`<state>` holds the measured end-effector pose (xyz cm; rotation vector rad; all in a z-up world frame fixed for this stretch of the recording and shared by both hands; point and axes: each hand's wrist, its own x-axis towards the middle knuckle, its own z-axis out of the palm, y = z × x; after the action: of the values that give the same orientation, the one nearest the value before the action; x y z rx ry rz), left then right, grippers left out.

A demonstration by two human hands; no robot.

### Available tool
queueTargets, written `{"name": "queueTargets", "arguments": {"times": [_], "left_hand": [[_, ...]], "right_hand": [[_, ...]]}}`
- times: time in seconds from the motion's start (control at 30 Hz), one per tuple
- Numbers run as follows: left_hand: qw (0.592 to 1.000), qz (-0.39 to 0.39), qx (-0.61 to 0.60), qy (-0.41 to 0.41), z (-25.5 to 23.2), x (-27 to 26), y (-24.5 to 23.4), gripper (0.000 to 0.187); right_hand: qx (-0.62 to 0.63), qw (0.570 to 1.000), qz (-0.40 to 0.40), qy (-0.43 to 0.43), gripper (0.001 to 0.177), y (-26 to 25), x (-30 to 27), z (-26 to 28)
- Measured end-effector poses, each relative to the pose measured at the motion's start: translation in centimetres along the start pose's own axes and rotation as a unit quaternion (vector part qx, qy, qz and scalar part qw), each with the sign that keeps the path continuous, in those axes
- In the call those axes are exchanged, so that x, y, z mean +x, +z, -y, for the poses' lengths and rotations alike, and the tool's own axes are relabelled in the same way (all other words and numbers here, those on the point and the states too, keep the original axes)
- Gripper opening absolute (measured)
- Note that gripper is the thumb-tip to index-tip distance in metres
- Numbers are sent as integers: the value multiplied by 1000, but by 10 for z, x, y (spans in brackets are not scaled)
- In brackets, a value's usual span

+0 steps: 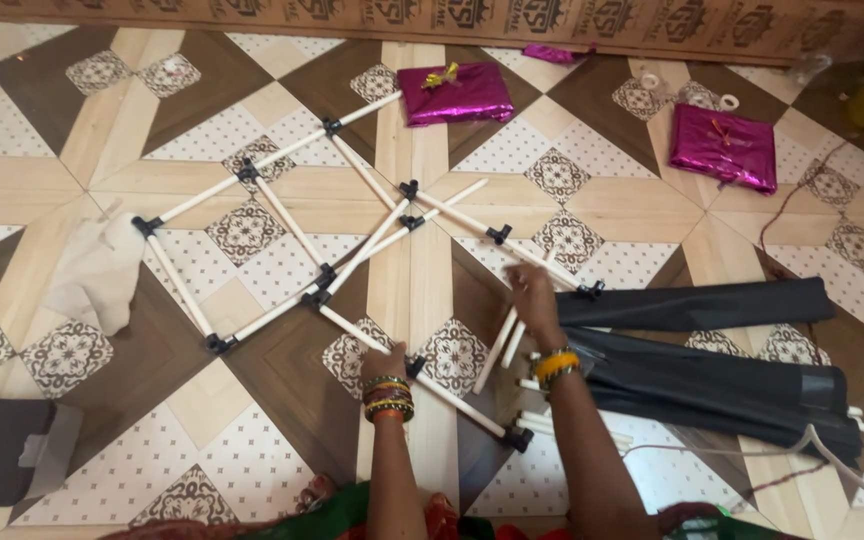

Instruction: The person assembles a collapsible furniture frame by connecting white plastic poles with black corner joints on a tiled floor. They then attach a black fabric sheet to the frame.

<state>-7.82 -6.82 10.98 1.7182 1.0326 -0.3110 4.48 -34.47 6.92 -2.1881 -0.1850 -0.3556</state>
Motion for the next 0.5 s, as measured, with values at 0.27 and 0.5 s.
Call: {"name": "queueTargets", "arguments": {"times": [0.27, 0.5], "left_hand": [[987, -93, 95, 95, 41, 45, 25, 41], [989, -82, -1, 125, 60, 70, 43, 38]], "right_hand": [[-63, 990, 89, 90, 38, 28, 121, -52], [52, 963, 184, 188, 34, 39, 131, -67]]}}
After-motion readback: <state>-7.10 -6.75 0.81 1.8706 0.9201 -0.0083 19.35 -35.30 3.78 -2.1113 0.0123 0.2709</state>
